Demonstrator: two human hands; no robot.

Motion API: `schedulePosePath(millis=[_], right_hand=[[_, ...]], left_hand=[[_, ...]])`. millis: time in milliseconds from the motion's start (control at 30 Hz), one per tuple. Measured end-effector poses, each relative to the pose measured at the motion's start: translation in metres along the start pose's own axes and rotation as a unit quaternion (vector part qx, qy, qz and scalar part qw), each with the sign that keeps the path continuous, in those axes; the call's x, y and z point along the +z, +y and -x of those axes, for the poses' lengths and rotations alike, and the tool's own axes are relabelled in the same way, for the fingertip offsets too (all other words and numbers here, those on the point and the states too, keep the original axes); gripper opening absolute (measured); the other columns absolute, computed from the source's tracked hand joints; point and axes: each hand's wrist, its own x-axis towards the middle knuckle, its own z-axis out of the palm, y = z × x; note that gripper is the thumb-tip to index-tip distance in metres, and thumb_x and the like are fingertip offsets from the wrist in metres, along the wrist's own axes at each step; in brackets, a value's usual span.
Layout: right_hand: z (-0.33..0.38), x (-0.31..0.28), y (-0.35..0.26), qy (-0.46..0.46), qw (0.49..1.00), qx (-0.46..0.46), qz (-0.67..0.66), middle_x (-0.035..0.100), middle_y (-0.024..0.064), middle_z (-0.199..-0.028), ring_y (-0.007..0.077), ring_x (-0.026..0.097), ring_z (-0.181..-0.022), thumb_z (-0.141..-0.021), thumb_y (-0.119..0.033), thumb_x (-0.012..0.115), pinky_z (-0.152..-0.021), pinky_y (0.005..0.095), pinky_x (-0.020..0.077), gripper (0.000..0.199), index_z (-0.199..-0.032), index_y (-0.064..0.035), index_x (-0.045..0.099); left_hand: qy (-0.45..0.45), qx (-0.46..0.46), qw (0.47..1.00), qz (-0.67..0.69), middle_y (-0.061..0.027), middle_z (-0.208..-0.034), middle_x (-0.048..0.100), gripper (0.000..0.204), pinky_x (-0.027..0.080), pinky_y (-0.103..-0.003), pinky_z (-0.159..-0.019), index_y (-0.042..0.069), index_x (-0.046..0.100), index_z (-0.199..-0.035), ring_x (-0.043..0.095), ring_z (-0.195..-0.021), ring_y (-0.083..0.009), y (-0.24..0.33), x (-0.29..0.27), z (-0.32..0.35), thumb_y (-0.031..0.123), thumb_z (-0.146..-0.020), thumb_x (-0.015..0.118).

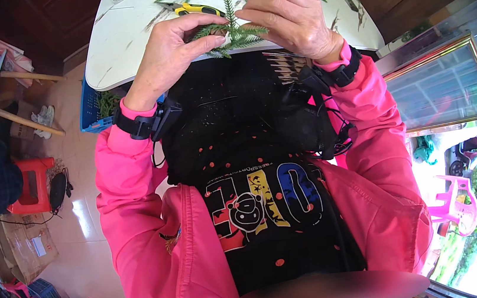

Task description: Trimming plant pieces and placing them into a container using pliers.

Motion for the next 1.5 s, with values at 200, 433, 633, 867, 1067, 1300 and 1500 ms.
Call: schedulePosePath(millis=[200,433,633,867,1067,1300,1500], right_hand=[[-0.003,0.007,-0.024,-0.101,0.787,0.484,-0.368,0.067,0.0016,-0.094,0.0173,0.061,-0.083,-0.074,-0.017,0.078,-0.081,0.032,0.0401,0.023,-0.094,-0.0094,0.071],[-0.004,0.004,-0.014,-0.007,0.939,0.276,-0.203,0.066,0.0022,-0.088,0.0178,0.061,-0.08,-0.074,-0.017,0.079,-0.081,0.0318,0.0399,0.024,-0.095,-0.0095,0.071],[-0.005,-0.002,-0.01,0.041,0.998,0.027,0.043,0.067,0.0028,-0.085,0.0177,0.062,-0.079,-0.073,-0.017,0.079,-0.081,0.032,0.0398,0.024,-0.095,-0.0104,0.071],[0.003,0.004,-0.021,-0.083,0.819,0.445,-0.353,0.068,0.0005,-0.088,0.0153,0.062,-0.08,-0.074,-0.016,0.079,-0.083,0.0302,0.0392,0.024,-0.095,-0.0098,0.071],[-0.006,-0.004,-0.024,-0.036,0.939,0.293,-0.174,0.068,0.0,-0.088,0.0152,0.062,-0.081,-0.074,-0.015,0.078,-0.085,0.031,0.0378,0.026,-0.098,-0.0095,0.07],[-0.011,-0.013,-0.016,-0.001,0.998,0.052,0.027,0.068,-0.0006,-0.089,0.0152,0.062,-0.083,-0.075,-0.013,0.077,-0.084,0.0318,0.0358,0.026,-0.1,-0.0103,0.069],[-0.008,-0.006,-0.013,0.005,0.998,0.065,0.02,0.068,-0.0009,-0.087,0.0148,0.062,-0.081,-0.075,-0.013,0.077,-0.083,0.0317,0.0349,0.021,-0.095,-0.0102,0.07]], left_hand=[[0.084,0.186,0.968,-0.149,-0.0054,-0.092,0.068,0.025,0.047,-0.022,-0.069,0.003,0.069,-0.108,0.06,-0.078,-0.0106,-0.008,0.005,-0.003,0.01,-0.084,0.071],[0.076,0.111,0.988,-0.072,-0.005,-0.09,0.068,0.025,0.047,-0.023,-0.068,0.004,0.07,-0.107,0.059,-0.075,-0.01,-0.007,0.004,-0.001,0.012,-0.084,0.071],[0.018,-0.004,1.0,-0.017,-0.0044,-0.093,0.069,0.024,0.048,-0.023,-0.07,0.005,0.07,-0.107,0.06,-0.078,-0.0087,0.0,0.002,0.002,0.01,-0.083,0.071],[0.093,0.224,0.954,-0.175,-0.0045,-0.093,0.069,0.023,0.048,-0.022,-0.069,0.004,0.07,-0.106,0.06,-0.078,-0.0094,-0.006,0.005,-0.004,0.01,-0.084,0.071],[0.113,0.213,0.958,-0.158,-0.0039,-0.089,0.069,0.023,0.047,-0.021,-0.067,0.004,0.07,-0.106,0.059,-0.076,-0.0084,-0.007,0.005,-0.002,0.01,-0.084,0.071],[0.024,-0.005,0.999,-0.021,-0.0026,-0.093,0.067,0.025,0.046,-0.018,-0.066,0.002,0.069,-0.11,0.057,-0.078,-0.0042,0.003,0.003,0.001,0.003,-0.085,0.069],[0.03,0.049,0.998,-0.029,-0.0036,-0.091,0.069,0.024,0.048,-0.021,-0.069,0.002,0.069,-0.108,0.06,-0.079,-0.0077,-0.001,0.005,0.0,0.005,-0.084,0.07]])
